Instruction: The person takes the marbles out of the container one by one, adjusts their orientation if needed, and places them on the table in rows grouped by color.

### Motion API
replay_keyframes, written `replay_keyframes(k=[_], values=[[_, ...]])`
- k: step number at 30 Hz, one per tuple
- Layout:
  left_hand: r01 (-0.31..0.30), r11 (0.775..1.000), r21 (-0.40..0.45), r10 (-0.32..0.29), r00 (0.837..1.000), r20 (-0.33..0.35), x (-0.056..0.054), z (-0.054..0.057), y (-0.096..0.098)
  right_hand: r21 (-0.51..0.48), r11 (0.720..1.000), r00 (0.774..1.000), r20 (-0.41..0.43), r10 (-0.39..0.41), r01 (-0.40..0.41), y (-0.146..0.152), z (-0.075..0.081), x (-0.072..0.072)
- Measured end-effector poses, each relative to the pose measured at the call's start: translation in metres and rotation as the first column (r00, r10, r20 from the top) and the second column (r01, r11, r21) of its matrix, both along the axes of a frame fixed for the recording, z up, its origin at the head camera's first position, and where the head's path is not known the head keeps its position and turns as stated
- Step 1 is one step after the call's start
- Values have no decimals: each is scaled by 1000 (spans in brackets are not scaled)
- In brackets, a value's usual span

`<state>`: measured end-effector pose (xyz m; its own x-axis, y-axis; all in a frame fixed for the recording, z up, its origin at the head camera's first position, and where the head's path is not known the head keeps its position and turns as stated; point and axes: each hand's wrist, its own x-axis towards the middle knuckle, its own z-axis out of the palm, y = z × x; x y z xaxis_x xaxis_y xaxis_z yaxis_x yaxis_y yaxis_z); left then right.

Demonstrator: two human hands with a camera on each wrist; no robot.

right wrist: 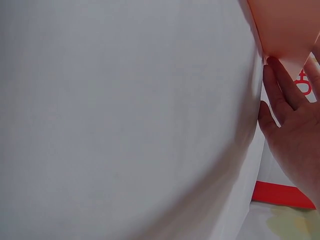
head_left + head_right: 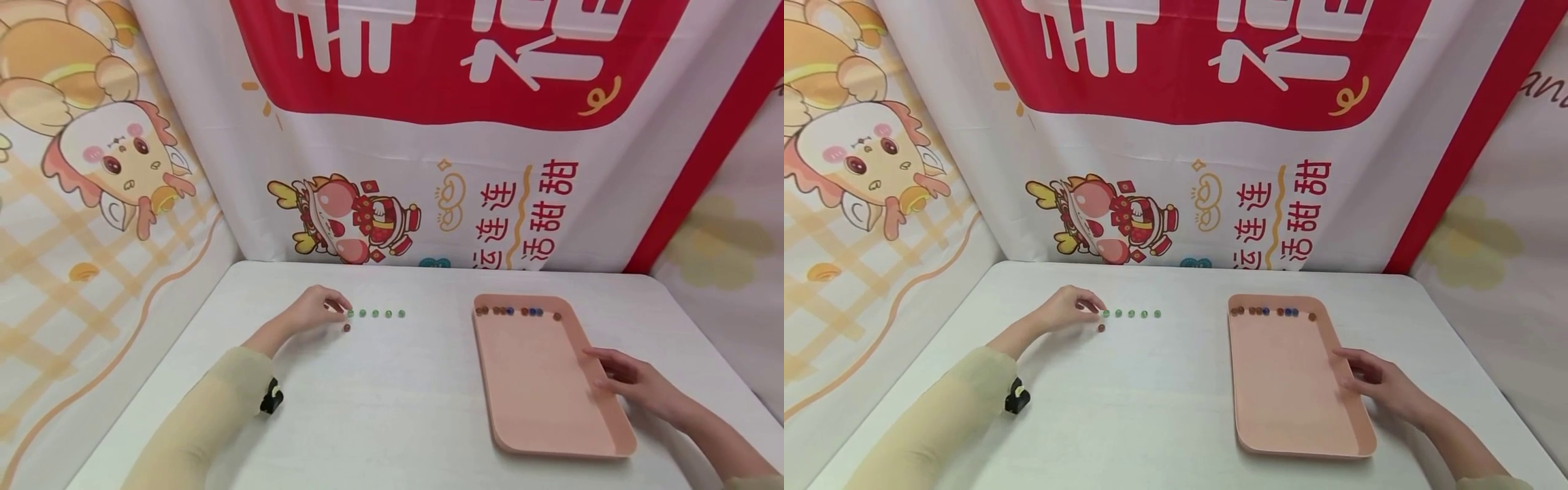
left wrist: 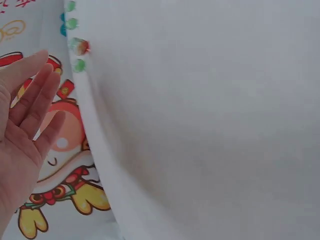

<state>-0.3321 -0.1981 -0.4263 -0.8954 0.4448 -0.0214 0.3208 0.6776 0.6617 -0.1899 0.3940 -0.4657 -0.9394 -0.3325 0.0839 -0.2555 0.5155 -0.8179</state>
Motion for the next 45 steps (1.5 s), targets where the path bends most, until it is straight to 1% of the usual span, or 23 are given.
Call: replay_keyframes(k=[3, 6, 9, 14, 17, 21, 24, 26, 30, 35, 38, 42, 44, 45], values=[[15, 1000, -10, -15, 1000, -23, -4, 6, 12, -5, 1000, 1000, -7, 3, -3, 1, -1, 0], [66, 997, -30, -67, 997, -45, -5, 11, 28, -13, 1000, 1000, -21, 11, -11, 1, -2, 0], [127, 991, -31, -129, 990, -62, -4, 18, 48, -23, 1000, 999, -29, 19, -20, 1, -3, -1], [220, 975, 0, -219, 971, -91, -5, 30, 84, -34, 999, 999, -39, 17, -19, 2, -4, -1], [255, 967, 4, -253, 962, -102, -6, 39, 105, -36, 999, 998, -51, 25, -27, 2, -4, -2], [303, 952, -40, -305, 945, -121, -9, 49, 131, -22, 999, 997, -60, 42, -43, 1, -3, -3], [339, 936, -91, -349, 928, -133, -11, 56, 150, -8, 1000, 999, -31, 9, -9, 1, -2, -2], [353, 928, -116, -366, 921, -130, -13, 59, 162, 5, 1000, 1000, -18, -4, 4, 1, -1, -2], [375, 913, -160, -396, 909, -127, -15, 61, 183, 14, 1000, 1000, -12, -12, 12, 1, -1, -1], [415, 883, -220, -447, 886, -123, -16, 56, 211, 18, 999, 999, 22, -31, 30, 2, -2, 1], [428, 867, -254, -466, 878, -111, -14, 54, 226, 29, 999, 998, 45, -40, 39, 2, -1, 1], [438, 855, -278, -483, 868, -117, -12, 54, 241, 34, 999, 1000, 16, -25, 24, 3, -1, 0], [445, 851, -278, -492, 862, -126, -14, 54, 247, 35, 999, 1000, 1, -18, 18, 3, -1, 0], [447, 853, -270, -492, 862, -125, -14, 55, 249, 32, 999, 1000, -3, -13, 13, 4, -1, -1]])
